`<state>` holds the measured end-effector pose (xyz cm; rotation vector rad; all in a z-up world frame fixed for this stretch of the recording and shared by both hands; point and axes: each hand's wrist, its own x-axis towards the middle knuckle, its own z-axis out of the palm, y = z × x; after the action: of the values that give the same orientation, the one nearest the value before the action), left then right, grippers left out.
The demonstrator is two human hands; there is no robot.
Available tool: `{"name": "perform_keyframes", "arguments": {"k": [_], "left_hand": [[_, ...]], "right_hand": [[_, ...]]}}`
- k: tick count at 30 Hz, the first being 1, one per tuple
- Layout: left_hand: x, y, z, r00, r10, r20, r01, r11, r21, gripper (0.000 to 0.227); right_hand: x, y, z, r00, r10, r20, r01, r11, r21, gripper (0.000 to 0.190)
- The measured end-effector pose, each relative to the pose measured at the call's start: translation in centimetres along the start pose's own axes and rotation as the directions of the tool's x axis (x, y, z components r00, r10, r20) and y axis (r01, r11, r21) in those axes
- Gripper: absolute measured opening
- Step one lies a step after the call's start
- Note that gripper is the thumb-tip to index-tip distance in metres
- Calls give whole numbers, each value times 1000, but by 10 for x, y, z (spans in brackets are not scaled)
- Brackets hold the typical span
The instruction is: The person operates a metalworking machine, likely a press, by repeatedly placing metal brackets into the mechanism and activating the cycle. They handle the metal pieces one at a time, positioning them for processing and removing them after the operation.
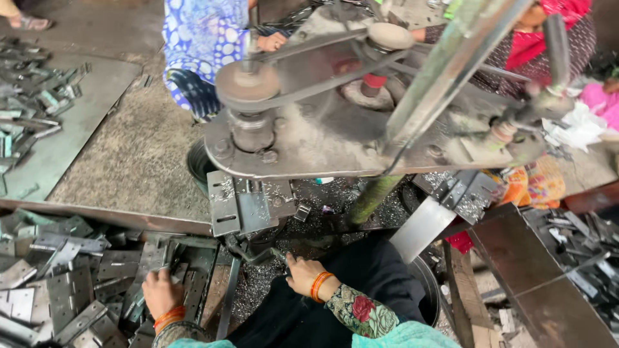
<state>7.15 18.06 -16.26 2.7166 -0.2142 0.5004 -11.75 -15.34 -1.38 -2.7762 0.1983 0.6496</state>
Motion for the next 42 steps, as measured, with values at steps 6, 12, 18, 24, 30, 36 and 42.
{"name": "perform_keyframes", "arguments": {"k": [6,12,18,24,30,36,42], "left_hand": [[5,-4,-9,921,-250,-300,149,935,-322,29],[27,-5,-39,861,-248,-443,87,932,-353,28],[50,81,-106,842,-135,-522,-200,821,-535,22],[37,169,-123,800,391,-455,-551,778,-302,54],[7,239,-54,701,694,-166,-713,691,-120,29],[-10,241,-18,744,662,-90,-668,737,-103,34],[8,220,-29,771,635,-55,-628,743,-233,35]], "right_hand": [[7,6,10,999,-24,-47,23,1000,-11,76],[8,8,20,993,-50,-106,49,999,-16,73],[11,9,11,997,-17,-72,13,999,-50,77],[8,10,9,998,-22,-59,17,997,-75,77],[11,7,6,998,-20,-52,16,998,-62,78],[12,9,4,997,-29,-73,25,998,-56,75],[9,7,7,999,-15,-39,12,997,-76,74]]}}
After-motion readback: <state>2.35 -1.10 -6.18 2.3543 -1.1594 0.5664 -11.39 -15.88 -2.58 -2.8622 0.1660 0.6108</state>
